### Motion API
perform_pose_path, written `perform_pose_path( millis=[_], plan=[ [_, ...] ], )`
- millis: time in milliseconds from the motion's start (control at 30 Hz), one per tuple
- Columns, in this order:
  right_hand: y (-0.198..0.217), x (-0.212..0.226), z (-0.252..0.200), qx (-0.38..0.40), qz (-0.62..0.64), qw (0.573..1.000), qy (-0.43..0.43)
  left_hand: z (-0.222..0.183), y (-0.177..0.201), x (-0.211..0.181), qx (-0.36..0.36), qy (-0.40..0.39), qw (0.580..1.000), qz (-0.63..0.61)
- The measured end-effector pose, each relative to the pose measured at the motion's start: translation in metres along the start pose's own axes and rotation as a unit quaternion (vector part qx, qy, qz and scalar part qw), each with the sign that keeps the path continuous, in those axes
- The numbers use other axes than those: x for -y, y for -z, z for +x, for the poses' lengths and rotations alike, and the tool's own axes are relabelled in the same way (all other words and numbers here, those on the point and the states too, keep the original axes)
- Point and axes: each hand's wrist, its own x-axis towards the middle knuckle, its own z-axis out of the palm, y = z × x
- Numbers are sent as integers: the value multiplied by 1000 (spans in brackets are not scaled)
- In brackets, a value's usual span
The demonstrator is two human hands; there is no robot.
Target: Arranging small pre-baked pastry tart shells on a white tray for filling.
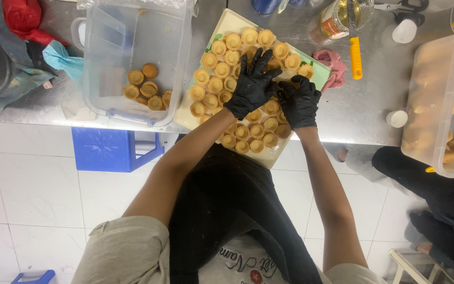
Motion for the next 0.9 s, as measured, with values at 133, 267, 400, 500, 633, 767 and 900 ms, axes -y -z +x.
perform_pose_path(
  millis=[133, 267, 400, 500, 633, 767, 900],
  plan=[
    [-5, 0, -3, -10, -8, 999, 32, 8, 5, 6, -9, 7, 1000, 23],
    [4, 11, -7, -22, -27, 999, 20, 14, 15, -4, -4, 25, 999, 36],
    [0, 14, -14, -8, -59, 998, 18, 10, 69, -51, -27, 5, 1000, -10],
    [4, 12, -16, 9, 7, 1000, -16, 7, 159, -76, -70, -42, 996, -29],
    [44, 7, -1, -97, 15, 995, 4, -27, 260, 32, -194, 26, 980, 28],
    [79, -30, 37, -145, -83, 986, -10, -86, 249, 173, 95, 176, 964, 174],
    [69, -80, 75, -35, -134, 985, -99, -113, 182, 265, 217, 122, 945, 212]
  ],
)
